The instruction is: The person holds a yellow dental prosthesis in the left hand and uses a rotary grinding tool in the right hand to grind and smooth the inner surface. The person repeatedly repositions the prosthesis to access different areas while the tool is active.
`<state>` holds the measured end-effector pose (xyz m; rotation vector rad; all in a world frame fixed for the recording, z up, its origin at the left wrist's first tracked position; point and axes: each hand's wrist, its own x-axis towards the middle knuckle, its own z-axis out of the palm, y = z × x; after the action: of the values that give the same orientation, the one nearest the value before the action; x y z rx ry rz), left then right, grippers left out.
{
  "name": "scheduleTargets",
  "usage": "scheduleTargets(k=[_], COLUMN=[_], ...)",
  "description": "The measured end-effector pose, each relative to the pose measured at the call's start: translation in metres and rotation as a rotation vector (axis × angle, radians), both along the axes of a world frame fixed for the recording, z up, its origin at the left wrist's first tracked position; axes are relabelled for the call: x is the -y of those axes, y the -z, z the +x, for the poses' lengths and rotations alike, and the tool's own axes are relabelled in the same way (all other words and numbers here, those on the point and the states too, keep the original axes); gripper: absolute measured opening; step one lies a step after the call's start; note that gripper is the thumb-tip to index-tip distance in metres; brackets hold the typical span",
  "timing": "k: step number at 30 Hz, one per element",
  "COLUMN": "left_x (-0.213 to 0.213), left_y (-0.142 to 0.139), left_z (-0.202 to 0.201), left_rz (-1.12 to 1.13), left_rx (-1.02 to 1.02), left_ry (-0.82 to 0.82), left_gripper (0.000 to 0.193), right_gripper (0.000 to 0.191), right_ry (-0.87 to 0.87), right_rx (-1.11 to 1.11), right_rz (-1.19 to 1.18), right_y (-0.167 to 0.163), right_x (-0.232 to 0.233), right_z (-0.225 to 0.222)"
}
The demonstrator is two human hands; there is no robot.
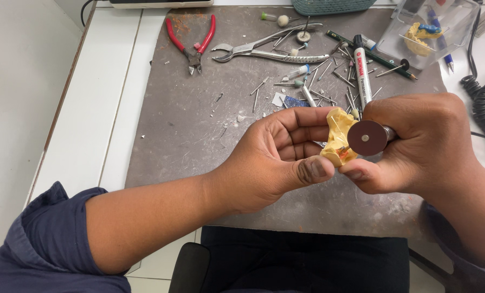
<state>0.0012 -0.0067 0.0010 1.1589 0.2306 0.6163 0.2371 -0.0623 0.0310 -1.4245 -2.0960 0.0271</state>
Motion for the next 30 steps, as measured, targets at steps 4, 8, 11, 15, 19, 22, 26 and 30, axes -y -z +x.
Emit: scheduleTargets(k=[4,8,11,15,19,22,26,30], left_x=[0.0002,0.0008,0.0005,0.0004,-0.0002,-0.0002,-0.0006,0.0], left_y=[0.0,0.0004,0.0006,0.0003,-0.0006,-0.0006,-0.0006,-0.0003], left_z=[0.0,-0.0002,0.0002,0.0007,-0.0013,-0.0014,-0.0017,-0.0015], left_rz=[-0.001,-0.009,-0.024,-0.021,-0.024,-0.024,-0.017,-0.018], left_rx=[-0.001,0.009,0.006,-0.004,-0.014,0.0,-0.009,-0.026], left_ry=[-0.001,0.0,0.004,0.003,0.026,0.031,0.036,0.029], left_gripper=[0.088,0.089,0.091,0.094,0.096,0.096,0.096,0.097], right_gripper=[0.067,0.068,0.067,0.067,0.068,0.069,0.068,0.068], right_ry=[0.006,0.0,-0.004,0.013,-0.014,-0.022,-0.022,0.021], right_rx=[0.003,-0.001,0.004,0.019,-0.002,-0.006,-0.007,0.006], right_rz=[-0.011,-0.015,-0.003,0.0,0.006,0.012,0.01,-0.017], right_y=[-0.0006,-0.0005,-0.0003,-0.0002,-0.0003,-0.0005,-0.0004,0.0005], right_x=[0.0,-0.0005,-0.0005,-0.0003,-0.0008,-0.0009,-0.0012,-0.0005], right_z=[-0.0002,-0.0004,-0.0003,-0.0005,-0.0009,-0.0013,-0.0019,-0.0021])
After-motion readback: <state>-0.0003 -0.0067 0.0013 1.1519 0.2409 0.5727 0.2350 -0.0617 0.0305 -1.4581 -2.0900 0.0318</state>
